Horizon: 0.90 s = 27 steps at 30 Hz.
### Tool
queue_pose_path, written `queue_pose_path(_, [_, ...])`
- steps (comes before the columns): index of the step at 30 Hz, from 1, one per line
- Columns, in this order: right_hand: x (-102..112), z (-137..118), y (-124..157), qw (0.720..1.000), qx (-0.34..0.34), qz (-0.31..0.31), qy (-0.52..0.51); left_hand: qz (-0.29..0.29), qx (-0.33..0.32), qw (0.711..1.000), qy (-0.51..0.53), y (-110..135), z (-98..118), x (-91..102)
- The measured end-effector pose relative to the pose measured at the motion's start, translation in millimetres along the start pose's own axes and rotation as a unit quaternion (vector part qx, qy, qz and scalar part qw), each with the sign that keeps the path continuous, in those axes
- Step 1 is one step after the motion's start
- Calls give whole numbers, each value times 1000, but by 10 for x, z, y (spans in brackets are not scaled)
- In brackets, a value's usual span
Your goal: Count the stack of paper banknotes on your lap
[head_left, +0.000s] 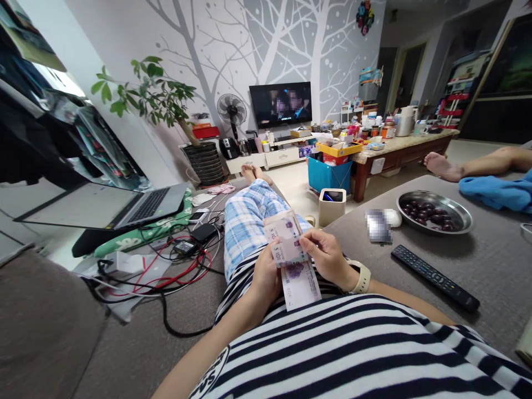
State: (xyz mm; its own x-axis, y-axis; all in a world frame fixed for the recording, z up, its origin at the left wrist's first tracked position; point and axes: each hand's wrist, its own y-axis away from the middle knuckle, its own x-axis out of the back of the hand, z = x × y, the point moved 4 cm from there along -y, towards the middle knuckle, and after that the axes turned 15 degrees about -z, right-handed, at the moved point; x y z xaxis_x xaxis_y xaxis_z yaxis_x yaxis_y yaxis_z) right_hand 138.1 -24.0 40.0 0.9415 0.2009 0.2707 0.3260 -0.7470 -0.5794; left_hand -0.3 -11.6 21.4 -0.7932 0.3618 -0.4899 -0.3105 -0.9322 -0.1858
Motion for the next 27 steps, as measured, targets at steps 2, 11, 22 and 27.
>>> queue_pose_path(2, [-7, 10, -3, 1000, -7, -10, 5, 2, 12, 999, 30, -11, -22, 5])
queue_pose_path(11, [-11, 19, 10, 999, 8, -29, -29, 79, 31, 996, 18, -26, -10, 58])
queue_pose_path(22, [41, 159, -34, 993, -91, 77, 0, 68, 40, 997, 17, -24, -60, 97])
queue_pose_path(27, [44, 114, -32, 993, -78, 74, 41, 67, 35, 997, 14, -39, -68, 113])
